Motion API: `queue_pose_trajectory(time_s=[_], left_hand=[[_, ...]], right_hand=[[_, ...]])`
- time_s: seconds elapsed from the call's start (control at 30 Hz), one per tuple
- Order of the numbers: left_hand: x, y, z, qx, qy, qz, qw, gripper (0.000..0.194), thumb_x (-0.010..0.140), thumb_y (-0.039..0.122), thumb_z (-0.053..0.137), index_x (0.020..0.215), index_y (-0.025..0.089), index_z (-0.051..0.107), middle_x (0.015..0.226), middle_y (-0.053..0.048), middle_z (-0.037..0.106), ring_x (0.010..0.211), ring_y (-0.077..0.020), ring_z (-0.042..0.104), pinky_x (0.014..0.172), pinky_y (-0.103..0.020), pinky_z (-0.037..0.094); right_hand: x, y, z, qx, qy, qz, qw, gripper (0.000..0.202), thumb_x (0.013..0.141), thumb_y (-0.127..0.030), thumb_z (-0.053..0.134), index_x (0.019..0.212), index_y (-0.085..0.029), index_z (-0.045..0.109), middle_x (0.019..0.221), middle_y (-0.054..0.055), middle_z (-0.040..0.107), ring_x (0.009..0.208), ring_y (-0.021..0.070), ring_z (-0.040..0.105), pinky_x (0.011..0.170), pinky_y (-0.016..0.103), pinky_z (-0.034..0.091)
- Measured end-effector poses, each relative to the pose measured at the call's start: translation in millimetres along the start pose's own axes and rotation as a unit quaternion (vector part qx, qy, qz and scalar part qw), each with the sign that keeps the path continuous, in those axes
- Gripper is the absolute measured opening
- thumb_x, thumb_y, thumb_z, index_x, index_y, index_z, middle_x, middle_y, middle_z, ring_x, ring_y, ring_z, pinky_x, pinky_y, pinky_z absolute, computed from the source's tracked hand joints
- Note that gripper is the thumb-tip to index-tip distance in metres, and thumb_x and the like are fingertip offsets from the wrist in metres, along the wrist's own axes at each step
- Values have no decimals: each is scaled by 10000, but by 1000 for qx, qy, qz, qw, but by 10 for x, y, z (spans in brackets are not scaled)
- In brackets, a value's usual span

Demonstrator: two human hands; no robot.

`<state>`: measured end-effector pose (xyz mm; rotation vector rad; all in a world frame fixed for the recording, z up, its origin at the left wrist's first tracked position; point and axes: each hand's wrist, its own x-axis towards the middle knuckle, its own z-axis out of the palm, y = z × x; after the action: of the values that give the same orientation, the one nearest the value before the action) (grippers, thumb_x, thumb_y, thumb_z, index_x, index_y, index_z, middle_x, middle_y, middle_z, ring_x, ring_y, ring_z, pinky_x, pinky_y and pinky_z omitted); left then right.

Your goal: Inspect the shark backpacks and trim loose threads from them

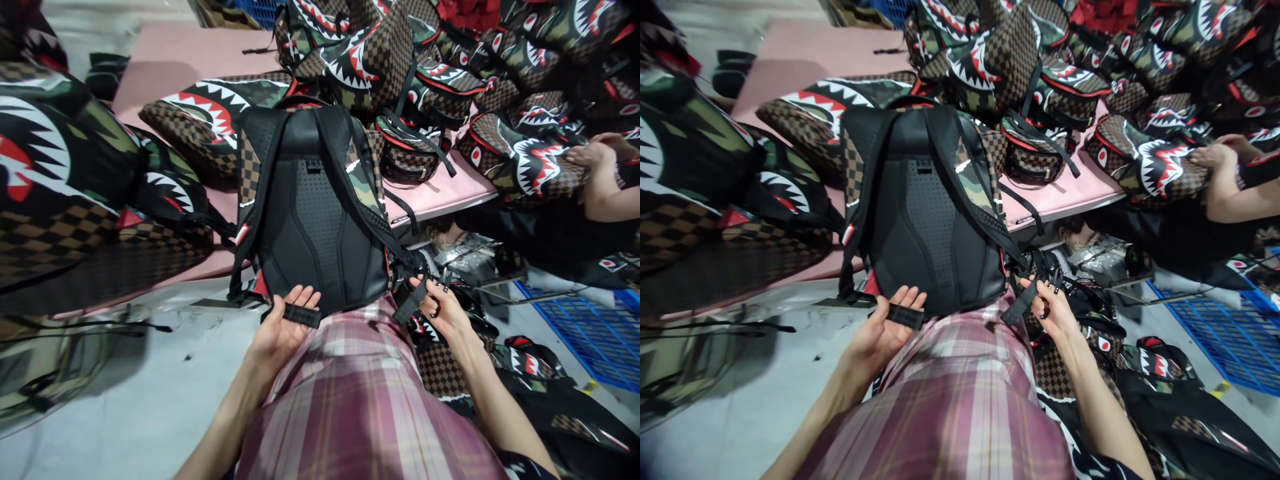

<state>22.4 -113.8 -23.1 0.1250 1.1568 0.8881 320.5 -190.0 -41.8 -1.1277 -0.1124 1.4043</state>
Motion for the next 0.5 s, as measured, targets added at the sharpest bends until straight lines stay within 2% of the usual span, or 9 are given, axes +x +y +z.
queue_pose_trajectory(time_s=[0.07,0.17,0.23,0.3,0.37,0.43,0.5], left_hand=[[-7,-45,27,-17,-6,-13,1000,370,955,344,268,1004,209,609,1094,-71,639,1018,-164,613,796,-305,530],[19,-107,-76,-27,-6,-12,1000,381,956,345,267,977,191,615,996,-69,660,936,-152,634,769,-285,522],[77,-118,-259,-2,-18,18,1000,335,935,361,338,972,175,615,802,-50,658,756,-141,644,702,-275,518],[158,-68,-560,109,-21,73,991,323,886,414,433,954,157,617,588,-5,579,561,-135,584,602,-266,492],[227,59,-955,295,12,104,950,341,792,471,550,861,147,631,499,7,527,519,-161,561,567,-275,464],[259,230,-1347,448,94,119,881,338,656,472,680,766,156,626,568,-39,593,656,-236,617,626,-311,467],[282,374,-1602,534,170,147,815,415,517,445,767,782,162,621,779,-108,669,863,-319,621,716,-362,470]], right_hand=[[-20,4,33,16,5,18,1000,145,691,-189,679,831,-154,663,861,64,702,366,3,291,272,110,297],[0,38,19,20,5,35,999,113,698,-185,667,808,-164,655,854,43,700,372,-3,270,280,93,287],[18,75,-39,-1,-1,25,1000,134,691,-212,678,817,-172,651,870,42,700,370,-5,262,287,100,284],[30,116,-180,-60,1,-4,998,198,683,-272,695,847,-168,653,827,56,699,360,6,268,298,134,287],[54,147,-407,-188,39,-43,980,244,667,-337,708,835,-165,666,703,53,683,358,38,323,336,184,319],[103,164,-652,-363,121,-71,921,181,623,-333,734,723,-196,673,548,24,626,407,105,452,413,230,373],[161,193,-801,-452,184,-101,867,128,612,-302,728,711,-234,685,546,29,622,519,164,553,494,261,404]])
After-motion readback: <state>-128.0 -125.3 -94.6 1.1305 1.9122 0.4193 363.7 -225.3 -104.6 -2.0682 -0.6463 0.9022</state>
